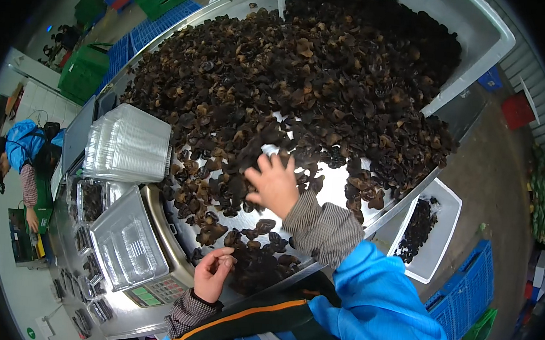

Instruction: Weigh dried mushrooms on a digital scale and pack them into plastic containers.

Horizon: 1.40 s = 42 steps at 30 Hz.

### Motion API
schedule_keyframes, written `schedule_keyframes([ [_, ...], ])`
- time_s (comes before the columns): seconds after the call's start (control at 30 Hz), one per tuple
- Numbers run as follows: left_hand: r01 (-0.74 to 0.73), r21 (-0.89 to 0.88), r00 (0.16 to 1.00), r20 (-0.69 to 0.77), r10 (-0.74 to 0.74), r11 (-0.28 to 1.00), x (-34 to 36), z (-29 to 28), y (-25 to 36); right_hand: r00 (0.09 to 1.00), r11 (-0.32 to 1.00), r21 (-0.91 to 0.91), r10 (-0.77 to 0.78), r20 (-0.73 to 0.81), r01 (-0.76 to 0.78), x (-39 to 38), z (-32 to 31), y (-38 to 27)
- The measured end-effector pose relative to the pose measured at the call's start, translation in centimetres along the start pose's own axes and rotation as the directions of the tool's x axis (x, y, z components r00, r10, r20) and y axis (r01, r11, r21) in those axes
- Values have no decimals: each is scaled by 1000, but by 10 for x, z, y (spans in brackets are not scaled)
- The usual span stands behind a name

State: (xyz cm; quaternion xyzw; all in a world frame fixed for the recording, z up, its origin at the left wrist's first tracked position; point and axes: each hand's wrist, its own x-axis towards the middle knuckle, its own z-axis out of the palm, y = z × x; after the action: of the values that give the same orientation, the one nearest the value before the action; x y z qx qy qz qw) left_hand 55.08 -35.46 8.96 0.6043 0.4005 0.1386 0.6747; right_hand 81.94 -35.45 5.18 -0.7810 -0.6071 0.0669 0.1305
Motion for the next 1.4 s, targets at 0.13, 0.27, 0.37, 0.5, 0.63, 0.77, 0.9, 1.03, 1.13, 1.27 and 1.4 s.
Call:
schedule_keyframes([
  [0.13, 15, 7, 1000, -17, -14, 1000, 9, 7, 3, 993, 991, 60, -117, -17, 118, -44, -9, -34],
  [0.27, 25, 5, 999, -47, -24, 1000, 15, 10, 3, 994, 955, 276, -100, -40, 107, -39, -32, -19],
  [0.37, 23, -15, 998, -66, -24, 1000, 19, 16, 1, 978, 962, 273, 62, -198, -5, -1, -50, 8],
  [0.5, 39, -33, 997, -71, -41, 999, 28, 31, 2, 981, 994, -19, 101, -164, -106, 37, -14, 14],
  [0.63, -27, 55, 979, -202, 38, 998, 36, 25, 10, 992, 990, 65, -125, 25, 123, 10, 10, -37],
  [0.77, -83, 57, 938, -332, 97, 995, 47, 4, 7, 974, 966, 126, -222, -36, 224, -37, 2, -45],
  [0.9, -109, 206, 930, -324, 173, 972, 61, -6, 0, 987, 863, 479, -144, -71, 160, -54, -45, -23],
  [1.03, -126, 748, 956, -84, 281, 652, 74, -5, 25, 983, 895, 406, 165, 77, -183, -65, -76, 35],
  [1.13, -111, 825, 977, -12, 214, 554, 91, -5, 21, 952, 930, 239, 235, 195, -278, -69, -58, 52],
  [1.27, -92, 866, 990, 27, 136, 491, 119, 9, 21, 954, 942, 247, 164, 252, -227, -50, -31, 22],
  [1.4, -161, 773, 974, 23, 227, 613, 133, 19, 4, 968, 864, 464, 91, 235, -194, -26, -7, -14],
])
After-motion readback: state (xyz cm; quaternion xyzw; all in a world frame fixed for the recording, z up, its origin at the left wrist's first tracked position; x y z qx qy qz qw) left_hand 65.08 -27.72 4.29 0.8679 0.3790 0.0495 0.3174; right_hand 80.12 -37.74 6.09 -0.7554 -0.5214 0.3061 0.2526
